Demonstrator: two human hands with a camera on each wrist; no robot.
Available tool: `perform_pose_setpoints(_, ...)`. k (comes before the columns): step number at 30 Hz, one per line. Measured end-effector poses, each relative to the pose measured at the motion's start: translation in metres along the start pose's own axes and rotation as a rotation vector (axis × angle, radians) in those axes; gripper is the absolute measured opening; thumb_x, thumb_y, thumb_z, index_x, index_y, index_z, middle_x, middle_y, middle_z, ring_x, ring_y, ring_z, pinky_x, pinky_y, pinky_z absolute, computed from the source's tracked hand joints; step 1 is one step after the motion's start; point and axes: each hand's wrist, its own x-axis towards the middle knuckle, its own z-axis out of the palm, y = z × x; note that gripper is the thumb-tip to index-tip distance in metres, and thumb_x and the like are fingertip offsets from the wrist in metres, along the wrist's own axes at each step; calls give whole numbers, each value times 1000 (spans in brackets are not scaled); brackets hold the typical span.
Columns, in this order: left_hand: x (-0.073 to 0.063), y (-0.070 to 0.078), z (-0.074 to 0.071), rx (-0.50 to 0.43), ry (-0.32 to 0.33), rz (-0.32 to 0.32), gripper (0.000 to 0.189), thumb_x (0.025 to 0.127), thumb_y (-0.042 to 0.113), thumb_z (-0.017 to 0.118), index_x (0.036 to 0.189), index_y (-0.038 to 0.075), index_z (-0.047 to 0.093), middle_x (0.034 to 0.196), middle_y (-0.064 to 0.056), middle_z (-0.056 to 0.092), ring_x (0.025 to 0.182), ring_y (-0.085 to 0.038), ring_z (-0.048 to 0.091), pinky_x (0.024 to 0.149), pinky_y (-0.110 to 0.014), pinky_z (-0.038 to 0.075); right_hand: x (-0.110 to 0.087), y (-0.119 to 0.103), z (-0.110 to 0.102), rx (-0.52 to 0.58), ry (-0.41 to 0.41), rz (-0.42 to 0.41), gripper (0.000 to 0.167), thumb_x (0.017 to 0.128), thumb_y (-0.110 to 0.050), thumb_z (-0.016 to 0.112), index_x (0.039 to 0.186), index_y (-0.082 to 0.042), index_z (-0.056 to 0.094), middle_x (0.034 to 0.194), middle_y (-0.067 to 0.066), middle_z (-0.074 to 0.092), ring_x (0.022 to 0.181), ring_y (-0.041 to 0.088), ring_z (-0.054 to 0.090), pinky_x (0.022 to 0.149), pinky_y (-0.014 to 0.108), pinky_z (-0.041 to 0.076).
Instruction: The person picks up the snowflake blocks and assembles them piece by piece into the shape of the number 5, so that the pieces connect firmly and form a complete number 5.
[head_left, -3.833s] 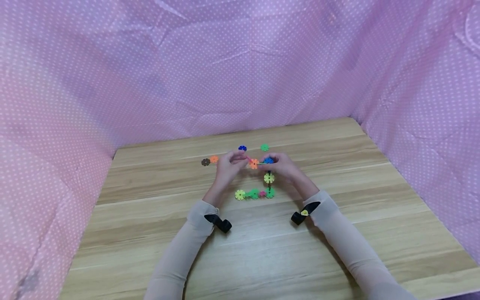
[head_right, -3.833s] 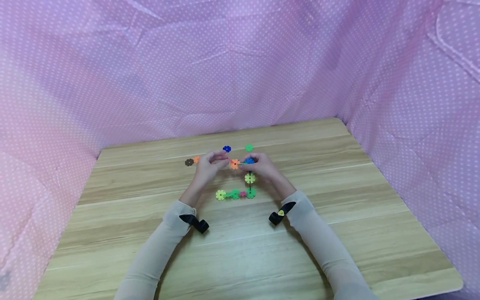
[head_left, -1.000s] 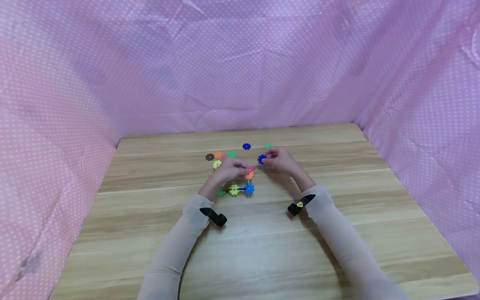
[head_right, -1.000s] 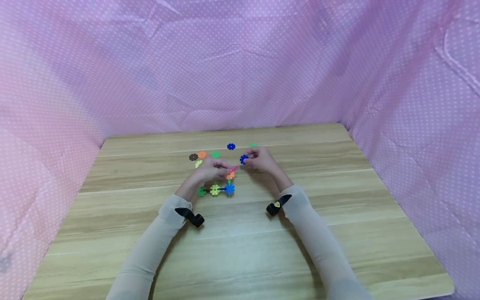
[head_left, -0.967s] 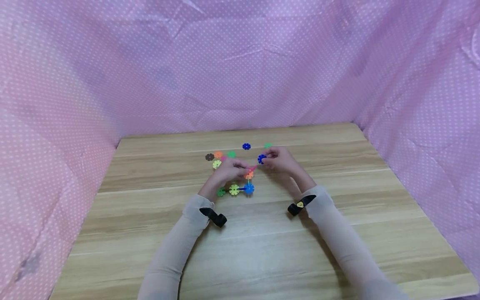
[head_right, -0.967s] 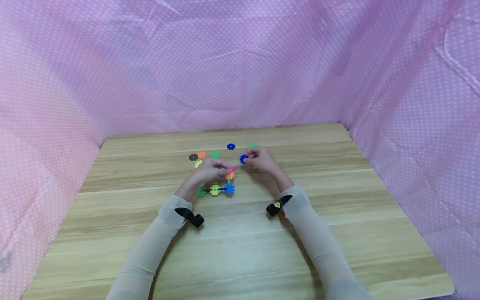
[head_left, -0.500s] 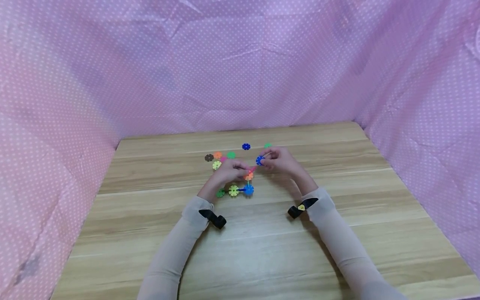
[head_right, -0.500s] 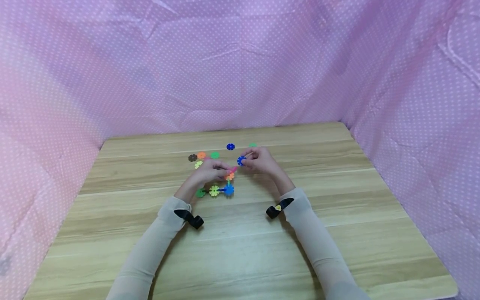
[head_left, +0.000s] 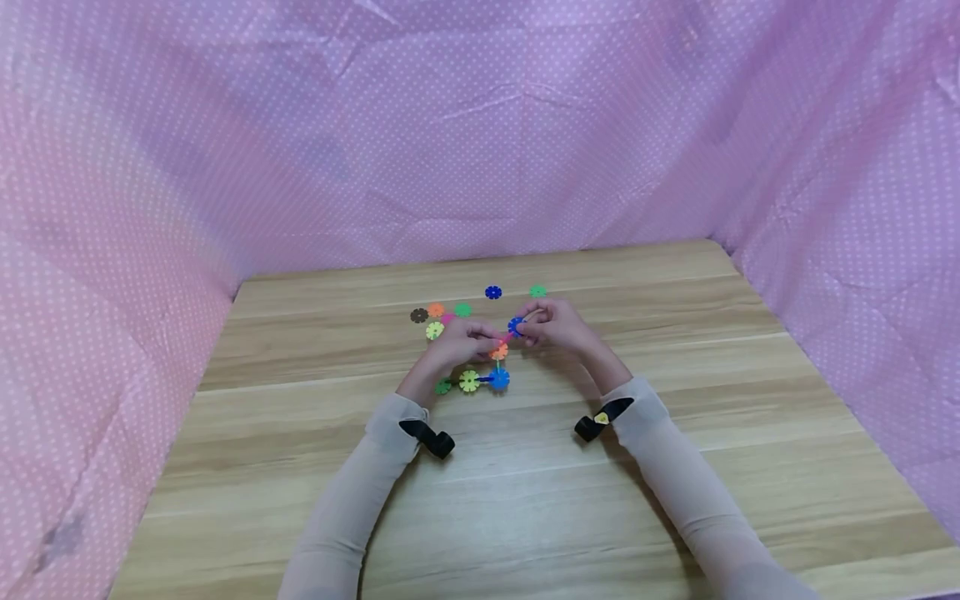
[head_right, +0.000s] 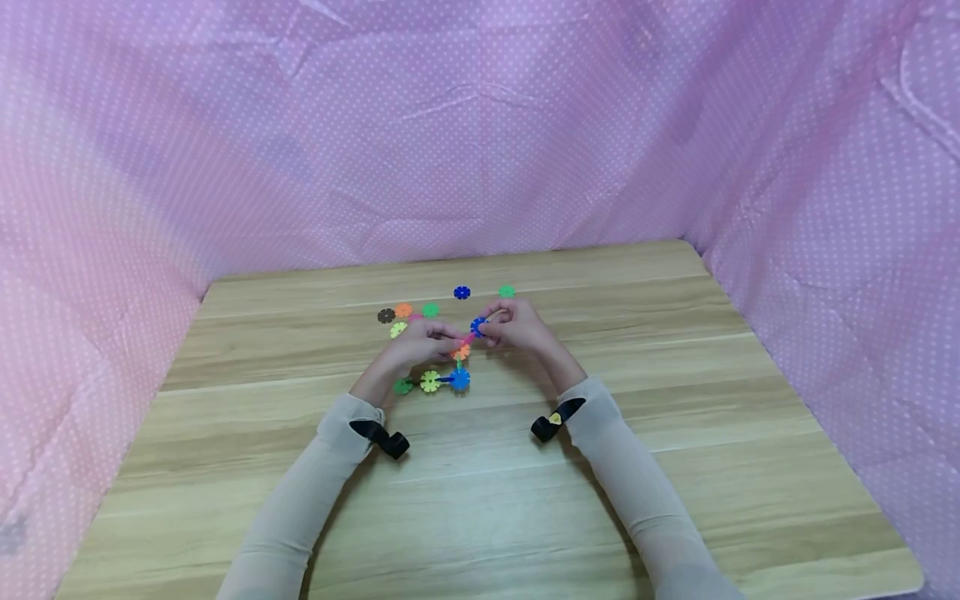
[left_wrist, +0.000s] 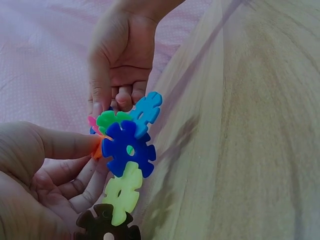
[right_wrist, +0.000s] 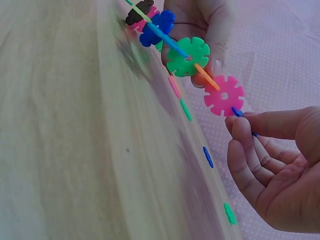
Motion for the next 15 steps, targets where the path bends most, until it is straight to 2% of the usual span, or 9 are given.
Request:
perform_pose_setpoints(4,2,-2,1,-17,-5,-3,27,103,23,63,121,4,72,109,-7,68,84,-17,68,79,-31,62,0,1,0,26,-6,-6,15,95,1,65,110,5,64,79,2,74,66,16,70,65,31,62)
perform_pose_setpoints(7,3,-3,1,-16,-23,18,34,102,29,65,125,4,71,116,-9,69,91,-18,69,84,-33,62,0,1,0,31,3,15,18,95,-1,67,112,5,64,82,5,75,66,15,70,68,32,63)
perform_pose_setpoints(12,3,-2,2,-24,-50,21,38,100,27,68,128,2,69,131,-14,67,109,-22,68,95,-38,59,-1,-1,1,1,11,46,26,96,-6,70,117,7,63,91,19,75,68,15,70,72,34,63)
perform_pose_setpoints(15,4,-2,4,-51,-49,12,36,100,24,68,128,1,69,130,-15,67,110,-23,68,96,-39,59,0,0,1,1,9,39,26,96,-6,69,117,8,63,88,16,75,68,13,69,71,32,63)
